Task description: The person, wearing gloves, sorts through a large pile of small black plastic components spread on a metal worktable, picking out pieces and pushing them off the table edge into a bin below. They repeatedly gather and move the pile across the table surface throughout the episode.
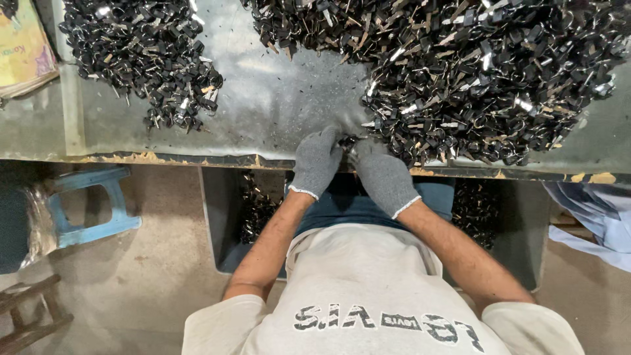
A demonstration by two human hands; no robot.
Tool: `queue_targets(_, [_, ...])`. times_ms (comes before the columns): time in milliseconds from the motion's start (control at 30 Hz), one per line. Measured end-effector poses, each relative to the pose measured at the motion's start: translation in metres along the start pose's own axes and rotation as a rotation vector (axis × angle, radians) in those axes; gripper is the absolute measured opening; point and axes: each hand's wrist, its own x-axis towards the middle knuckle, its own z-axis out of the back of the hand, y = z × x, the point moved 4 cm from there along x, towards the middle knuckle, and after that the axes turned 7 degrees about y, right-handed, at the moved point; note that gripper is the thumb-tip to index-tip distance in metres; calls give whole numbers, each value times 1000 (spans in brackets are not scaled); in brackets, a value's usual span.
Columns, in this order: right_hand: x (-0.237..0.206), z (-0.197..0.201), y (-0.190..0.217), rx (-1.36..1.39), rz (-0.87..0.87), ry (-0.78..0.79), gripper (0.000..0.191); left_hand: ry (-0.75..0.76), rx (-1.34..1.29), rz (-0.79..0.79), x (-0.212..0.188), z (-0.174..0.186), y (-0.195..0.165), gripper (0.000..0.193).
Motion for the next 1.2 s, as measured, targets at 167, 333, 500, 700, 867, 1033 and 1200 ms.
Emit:
queue_targets(167, [7, -4, 23, -267, -61, -212, 31, -29, 41, -107, -6, -7, -4, 29])
queue_targets(333, [25, -17, 4, -8, 74, 15, 23, -65, 71, -170, -9, -12, -2, 29])
queue_targets(500, [25, -18, -7, 155, 162, 70, 24, -77, 40, -167, -11, -16, 0, 29])
queue_targets(700, [-2, 2, 17, 23, 103, -386, 50, -52, 39, -106, -10, -14, 2, 37])
queue_targets(867, [6, -4, 15, -93, -110, -4, 29, 8, 12, -110, -9, -12, -1, 37])
queue_targets(1033, [23, -1, 17, 47, -56, 58, 39, -7, 19, -176, -11, -8, -5, 38])
queue_targets(1200, [27, -5, -18, 428, -16, 387, 39, -37, -4, -34, -13, 0, -5, 35])
